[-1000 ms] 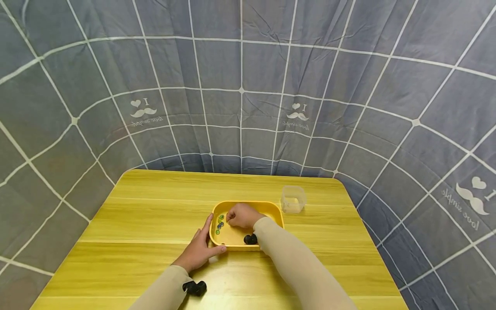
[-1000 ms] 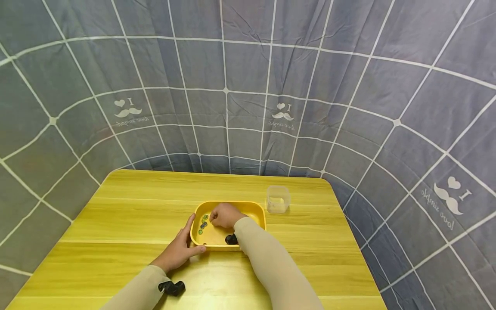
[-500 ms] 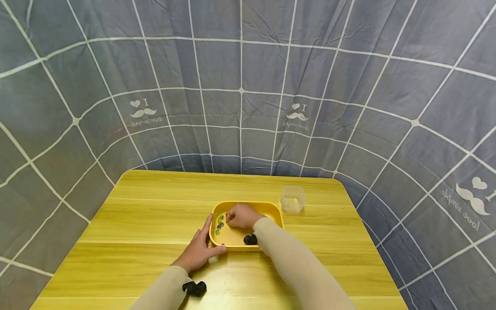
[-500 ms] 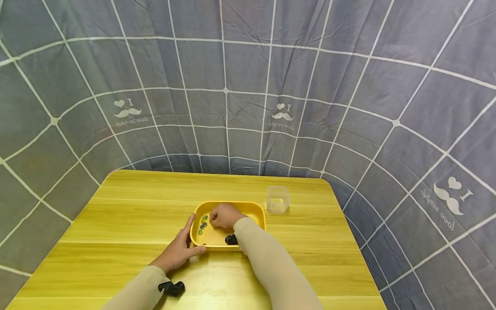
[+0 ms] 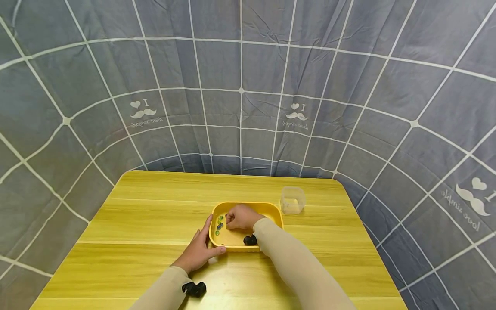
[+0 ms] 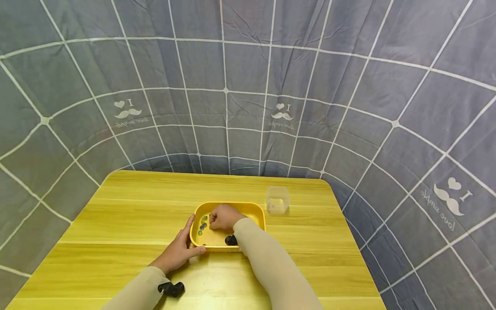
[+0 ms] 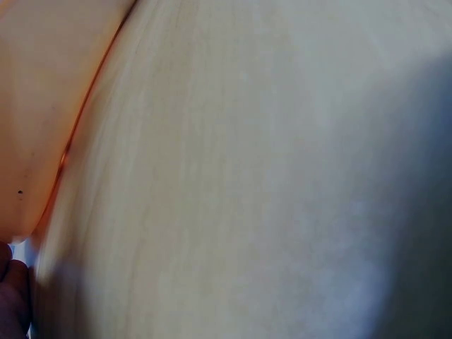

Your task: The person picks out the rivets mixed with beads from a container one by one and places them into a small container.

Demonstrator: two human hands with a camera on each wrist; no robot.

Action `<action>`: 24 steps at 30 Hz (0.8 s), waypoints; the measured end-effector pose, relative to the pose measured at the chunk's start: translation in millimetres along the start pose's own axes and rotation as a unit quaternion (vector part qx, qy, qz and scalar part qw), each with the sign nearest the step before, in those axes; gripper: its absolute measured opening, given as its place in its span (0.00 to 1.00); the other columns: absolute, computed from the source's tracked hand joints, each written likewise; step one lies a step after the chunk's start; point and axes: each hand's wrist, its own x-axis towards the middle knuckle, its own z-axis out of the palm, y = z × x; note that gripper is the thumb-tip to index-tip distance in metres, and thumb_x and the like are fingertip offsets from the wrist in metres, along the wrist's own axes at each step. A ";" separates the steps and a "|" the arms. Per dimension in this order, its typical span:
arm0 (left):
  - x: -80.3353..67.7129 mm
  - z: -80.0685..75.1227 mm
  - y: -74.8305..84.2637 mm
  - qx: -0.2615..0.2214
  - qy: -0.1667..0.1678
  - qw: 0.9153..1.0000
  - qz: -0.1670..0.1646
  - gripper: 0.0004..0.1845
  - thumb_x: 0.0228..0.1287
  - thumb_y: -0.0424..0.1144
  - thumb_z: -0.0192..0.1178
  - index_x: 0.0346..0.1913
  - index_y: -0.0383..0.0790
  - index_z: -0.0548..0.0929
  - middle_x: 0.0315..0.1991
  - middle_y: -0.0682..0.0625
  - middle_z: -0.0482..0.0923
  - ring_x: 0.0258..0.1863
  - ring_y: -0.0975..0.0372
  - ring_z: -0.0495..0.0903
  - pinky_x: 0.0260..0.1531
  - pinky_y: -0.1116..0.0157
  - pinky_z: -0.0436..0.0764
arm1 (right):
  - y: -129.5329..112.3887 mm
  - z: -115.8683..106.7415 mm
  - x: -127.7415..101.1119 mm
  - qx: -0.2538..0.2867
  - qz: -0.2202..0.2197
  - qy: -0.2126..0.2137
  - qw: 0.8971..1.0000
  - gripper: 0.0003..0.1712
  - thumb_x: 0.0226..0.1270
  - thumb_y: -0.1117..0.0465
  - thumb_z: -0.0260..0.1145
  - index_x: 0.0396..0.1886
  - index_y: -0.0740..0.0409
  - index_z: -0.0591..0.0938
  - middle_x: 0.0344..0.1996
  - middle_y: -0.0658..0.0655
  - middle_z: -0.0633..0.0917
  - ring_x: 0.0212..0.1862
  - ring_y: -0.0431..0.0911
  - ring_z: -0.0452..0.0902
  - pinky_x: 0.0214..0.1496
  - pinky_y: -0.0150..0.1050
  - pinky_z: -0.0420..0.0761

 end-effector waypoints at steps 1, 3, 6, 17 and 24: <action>0.3 0.3 0.7 0.001 0.001 1.000 -0.001 0.66 0.59 0.62 0.76 0.87 0.59 0.38 0.85 0.43 0.54 0.84 0.34 0.38 0.80 0.31 0.40 | 0.1 -0.4 0.1 -0.001 -0.001 0.001 1.000 0.04 0.65 0.59 0.77 0.30 0.48 0.90 0.23 0.39 0.83 0.26 0.34 0.72 0.33 0.26 0.74; 0.9 0.9 1.9 0.004 0.002 1.000 -0.004 0.66 0.59 0.62 0.75 0.87 0.58 0.38 0.85 0.43 0.54 0.84 0.33 0.38 0.79 0.30 0.41 | 0.6 -1.4 0.4 -0.009 -0.005 0.002 1.000 0.06 0.66 0.58 0.77 0.28 0.46 0.89 0.23 0.39 0.83 0.26 0.34 0.72 0.34 0.26 0.73; 1.7 2.1 3.6 0.005 0.002 1.000 -0.009 0.66 0.59 0.63 0.75 0.88 0.58 0.39 0.85 0.42 0.54 0.84 0.32 0.37 0.78 0.28 0.43 | 1.9 -2.9 1.0 -0.018 -0.012 0.000 1.000 0.09 0.68 0.58 0.76 0.27 0.45 0.88 0.23 0.39 0.82 0.26 0.34 0.71 0.33 0.26 0.72; 4.3 2.4 1.3 0.002 -0.002 1.000 -0.004 0.66 0.60 0.63 0.75 0.87 0.60 0.38 0.84 0.42 0.56 0.84 0.34 0.38 0.78 0.29 0.42 | 1.6 -4.5 1.5 -0.024 -0.004 -0.012 1.000 0.08 0.71 0.58 0.75 0.29 0.47 0.87 0.24 0.40 0.82 0.27 0.35 0.72 0.35 0.27 0.73; 5.7 0.9 -0.8 -0.004 -0.006 1.000 -0.002 0.65 0.61 0.61 0.75 0.87 0.61 0.37 0.84 0.42 0.55 0.84 0.34 0.37 0.79 0.31 0.40 | -0.7 -4.6 1.7 -0.028 -0.001 -0.013 1.000 0.04 0.70 0.60 0.75 0.33 0.50 0.90 0.27 0.40 0.84 0.28 0.35 0.72 0.37 0.27 0.74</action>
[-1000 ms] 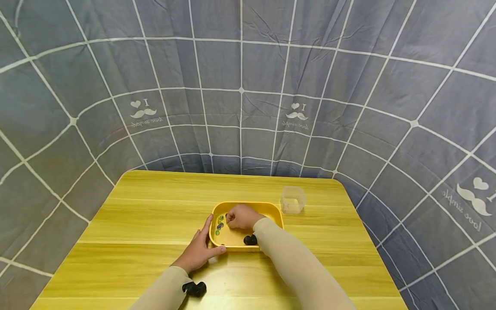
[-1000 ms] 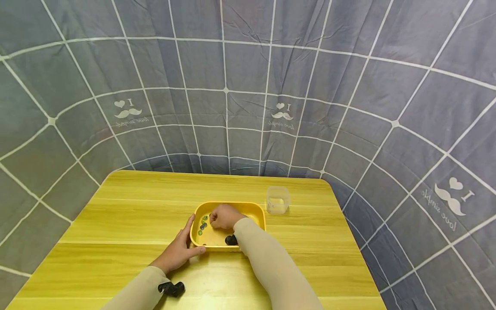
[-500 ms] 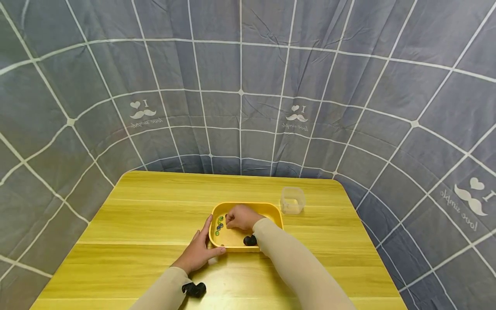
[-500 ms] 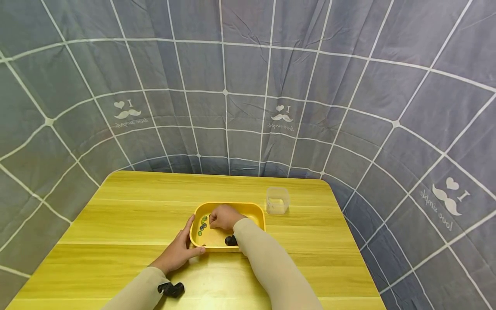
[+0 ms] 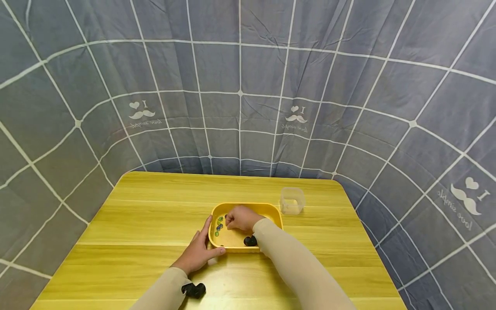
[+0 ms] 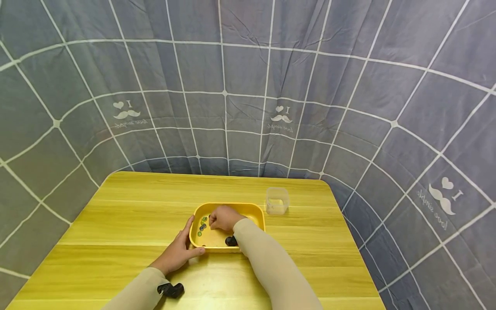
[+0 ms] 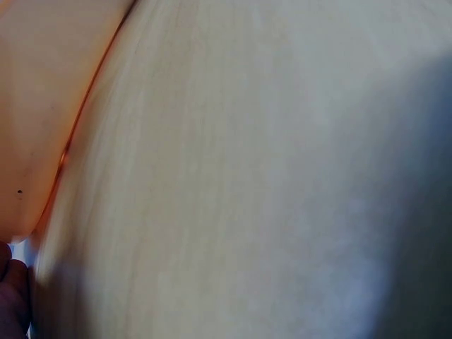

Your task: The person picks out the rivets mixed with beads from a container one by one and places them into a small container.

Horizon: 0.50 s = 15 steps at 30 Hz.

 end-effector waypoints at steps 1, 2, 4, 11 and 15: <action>0.1 -0.1 0.3 0.000 0.000 1.000 -0.001 0.65 0.61 0.61 0.75 0.87 0.61 0.37 0.84 0.42 0.55 0.84 0.34 0.36 0.79 0.31 0.40 | -0.2 -0.2 0.1 -0.003 0.000 0.000 1.000 0.05 0.71 0.60 0.74 0.33 0.49 0.89 0.27 0.40 0.83 0.28 0.34 0.71 0.37 0.27 0.74; 0.2 -0.1 0.5 0.001 0.000 1.000 -0.001 0.65 0.61 0.62 0.75 0.87 0.61 0.37 0.84 0.42 0.55 0.84 0.34 0.36 0.79 0.30 0.40 | -0.6 -0.4 -0.1 -0.007 0.001 0.000 1.000 0.06 0.71 0.59 0.74 0.32 0.49 0.89 0.27 0.40 0.83 0.28 0.34 0.71 0.37 0.27 0.74; 0.3 -0.2 0.7 0.002 0.000 1.000 -0.002 0.65 0.61 0.62 0.75 0.87 0.61 0.37 0.85 0.42 0.55 0.84 0.34 0.36 0.79 0.30 0.41 | -1.5 -1.0 -0.9 -0.010 0.001 0.000 1.000 0.07 0.72 0.58 0.74 0.31 0.48 0.88 0.26 0.40 0.82 0.28 0.34 0.71 0.37 0.27 0.73; -0.1 0.4 1.0 0.002 0.000 1.000 -0.002 0.65 0.61 0.62 0.75 0.87 0.60 0.37 0.85 0.42 0.54 0.84 0.35 0.37 0.80 0.32 0.39 | -4.0 -3.7 -5.3 0.002 0.005 -0.005 1.000 0.08 0.74 0.58 0.72 0.31 0.50 0.86 0.25 0.42 0.81 0.28 0.35 0.71 0.36 0.27 0.72; -0.2 0.6 1.6 0.003 0.001 1.000 0.000 0.66 0.61 0.62 0.75 0.87 0.59 0.37 0.85 0.42 0.53 0.85 0.35 0.37 0.81 0.33 0.39 | -2.4 -3.6 -6.5 0.008 0.009 -0.002 1.000 0.08 0.75 0.57 0.71 0.32 0.48 0.85 0.27 0.41 0.81 0.29 0.35 0.72 0.38 0.27 0.72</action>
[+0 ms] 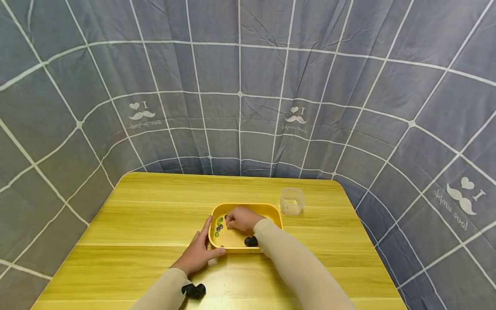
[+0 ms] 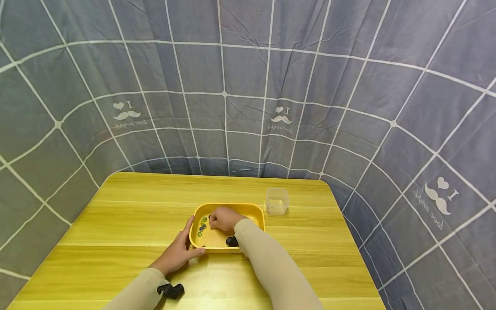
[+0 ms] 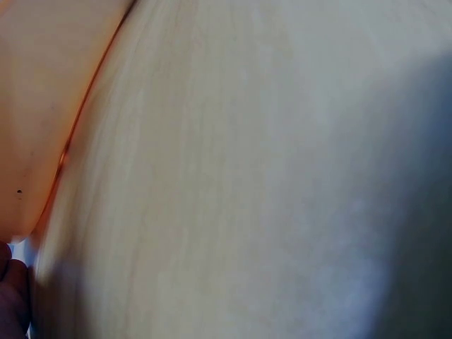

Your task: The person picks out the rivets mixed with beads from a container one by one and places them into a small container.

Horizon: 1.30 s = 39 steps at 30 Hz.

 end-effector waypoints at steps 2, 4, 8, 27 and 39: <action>0.1 0.0 0.0 0.001 0.001 1.000 0.001 0.66 0.60 0.62 0.75 0.87 0.58 0.37 0.85 0.42 0.53 0.84 0.35 0.38 0.81 0.33 0.39 | 1.1 -0.2 -0.1 0.006 0.001 0.004 1.000 0.08 0.76 0.57 0.70 0.32 0.47 0.85 0.27 0.42 0.81 0.30 0.35 0.71 0.38 0.28 0.72; 0.4 -0.1 -0.1 0.002 0.002 1.000 0.002 0.66 0.60 0.62 0.75 0.87 0.58 0.37 0.85 0.42 0.52 0.84 0.35 0.38 0.80 0.33 0.39 | 1.8 -0.9 -0.3 0.016 0.000 0.008 1.000 0.08 0.76 0.57 0.70 0.33 0.48 0.85 0.27 0.42 0.81 0.30 0.35 0.71 0.38 0.28 0.72; 0.9 0.1 -0.5 0.001 0.004 1.000 0.004 0.66 0.60 0.62 0.75 0.87 0.58 0.38 0.85 0.41 0.53 0.84 0.34 0.38 0.80 0.32 0.40 | 2.2 -2.6 -0.5 0.031 -0.006 0.011 0.999 0.08 0.76 0.58 0.69 0.33 0.49 0.86 0.27 0.42 0.81 0.29 0.35 0.71 0.36 0.27 0.71; 0.6 0.9 -3.1 -0.006 0.002 1.000 0.008 0.65 0.61 0.61 0.75 0.87 0.58 0.37 0.85 0.42 0.52 0.84 0.35 0.37 0.80 0.33 0.38 | 8.3 -6.4 0.3 0.121 0.012 0.009 0.993 0.02 0.70 0.64 0.74 0.35 0.52 0.90 0.27 0.47 0.87 0.27 0.38 0.75 0.30 0.29 0.75; -1.2 -0.6 0.8 -0.017 0.000 1.000 0.006 0.65 0.62 0.58 0.75 0.87 0.57 0.37 0.85 0.42 0.54 0.85 0.35 0.36 0.80 0.33 0.36 | 9.9 -8.0 -1.9 0.134 0.027 0.013 0.991 0.04 0.71 0.58 0.74 0.35 0.49 0.92 0.31 0.47 0.89 0.26 0.41 0.70 0.29 0.32 0.71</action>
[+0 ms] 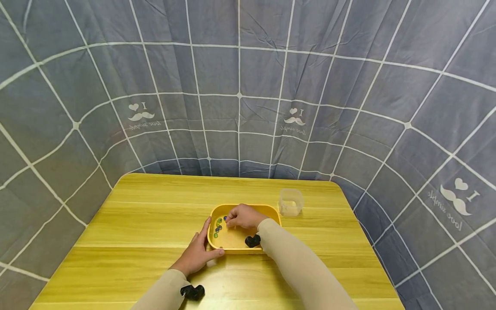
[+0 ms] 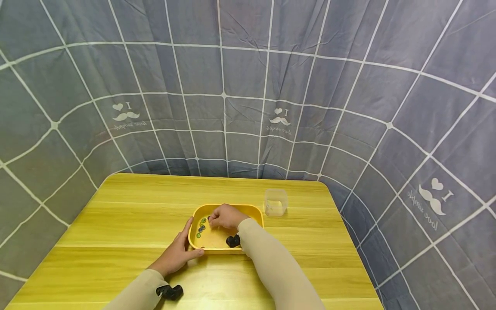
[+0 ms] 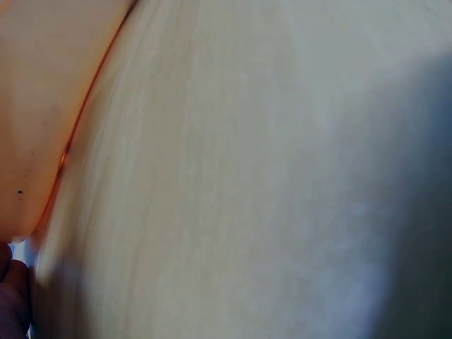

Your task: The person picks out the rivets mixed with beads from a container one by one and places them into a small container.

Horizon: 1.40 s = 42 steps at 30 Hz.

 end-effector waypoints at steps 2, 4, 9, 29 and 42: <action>-0.6 -0.1 0.7 0.000 0.000 1.000 -0.002 0.65 0.62 0.59 0.75 0.87 0.57 0.37 0.85 0.42 0.53 0.85 0.35 0.36 0.80 0.32 0.37 | 1.3 -0.7 0.4 -0.001 -0.004 0.004 1.000 0.04 0.71 0.57 0.74 0.35 0.48 0.92 0.31 0.45 0.89 0.27 0.41 0.71 0.29 0.32 0.71; -1.0 -0.2 1.2 0.001 0.000 1.000 -0.003 0.65 0.62 0.59 0.75 0.87 0.57 0.37 0.85 0.42 0.54 0.84 0.35 0.36 0.80 0.32 0.37 | 1.9 -1.9 0.6 -0.002 -0.008 0.006 1.000 0.05 0.72 0.56 0.73 0.36 0.48 0.93 0.31 0.44 0.89 0.27 0.40 0.72 0.30 0.31 0.72; -1.6 -0.3 2.1 0.003 0.000 1.000 -0.004 0.65 0.61 0.59 0.75 0.87 0.57 0.37 0.85 0.42 0.53 0.85 0.35 0.36 0.80 0.33 0.37 | -1.3 -4.8 -2.0 0.008 -0.018 0.010 1.000 0.06 0.71 0.58 0.74 0.40 0.54 0.94 0.32 0.45 0.91 0.29 0.38 0.76 0.33 0.29 0.77; 0.3 1.6 -3.2 0.011 0.011 1.000 0.001 0.67 0.58 0.63 0.76 0.88 0.55 0.39 0.84 0.40 0.55 0.84 0.32 0.39 0.79 0.29 0.40 | -4.7 -32.3 -20.4 -0.027 -0.015 0.051 0.998 0.09 0.73 0.57 0.72 0.47 0.54 0.94 0.44 0.47 0.93 0.41 0.39 0.84 0.42 0.35 0.83; -0.9 0.3 -2.1 -0.003 -0.001 1.000 0.002 0.67 0.59 0.60 0.77 0.87 0.58 0.37 0.83 0.42 0.58 0.85 0.37 0.39 0.82 0.36 0.33 | 0.8 -76.7 -45.9 -0.022 -0.008 0.099 0.995 0.12 0.76 0.56 0.70 0.51 0.54 0.92 0.49 0.51 0.92 0.46 0.43 0.86 0.51 0.42 0.86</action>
